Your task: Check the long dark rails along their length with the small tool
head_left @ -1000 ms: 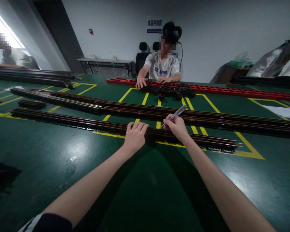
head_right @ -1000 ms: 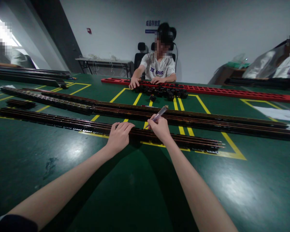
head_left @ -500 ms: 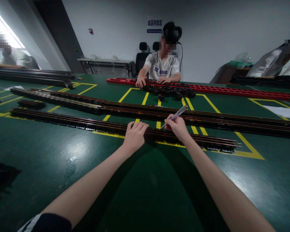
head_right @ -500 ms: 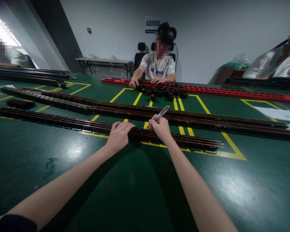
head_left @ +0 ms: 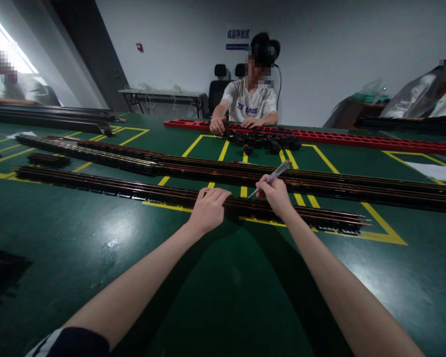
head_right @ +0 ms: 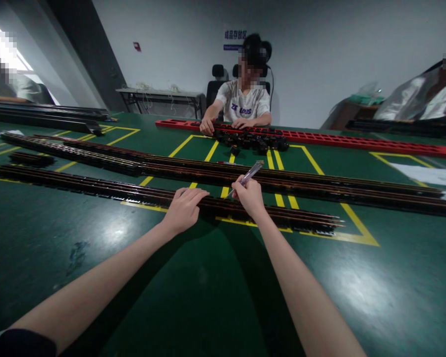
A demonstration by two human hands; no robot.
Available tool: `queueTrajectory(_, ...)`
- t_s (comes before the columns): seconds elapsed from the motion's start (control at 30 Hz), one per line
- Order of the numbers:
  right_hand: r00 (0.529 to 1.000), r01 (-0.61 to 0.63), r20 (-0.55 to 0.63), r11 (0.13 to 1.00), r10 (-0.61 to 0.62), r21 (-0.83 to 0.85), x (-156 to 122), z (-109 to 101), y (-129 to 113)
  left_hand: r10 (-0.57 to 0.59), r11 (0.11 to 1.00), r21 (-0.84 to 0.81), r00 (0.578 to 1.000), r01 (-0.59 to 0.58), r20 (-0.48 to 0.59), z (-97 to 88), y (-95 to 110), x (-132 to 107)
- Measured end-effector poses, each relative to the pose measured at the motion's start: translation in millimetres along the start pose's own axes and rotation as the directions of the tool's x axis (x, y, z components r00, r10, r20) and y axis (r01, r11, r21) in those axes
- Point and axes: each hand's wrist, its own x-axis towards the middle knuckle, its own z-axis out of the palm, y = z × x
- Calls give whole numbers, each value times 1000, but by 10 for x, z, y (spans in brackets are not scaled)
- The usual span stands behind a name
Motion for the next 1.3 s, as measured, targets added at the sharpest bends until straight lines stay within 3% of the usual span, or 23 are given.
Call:
queueTrajectory(0.23,1000,2,-15,1000,-2,12,10,-9,7,-6,999,33,999,4,44,21,-4,-6)
queueTrajectory(0.8,1000,0,-13,1000,0,23,16,-5,31,11,995,96,1000,-10,-11,36,20,9)
queueTrajectory(1.3,1000,22,3,999,-22,-28,-3,-8,11,-2,992,128,1000,-1,25,11,48,23)
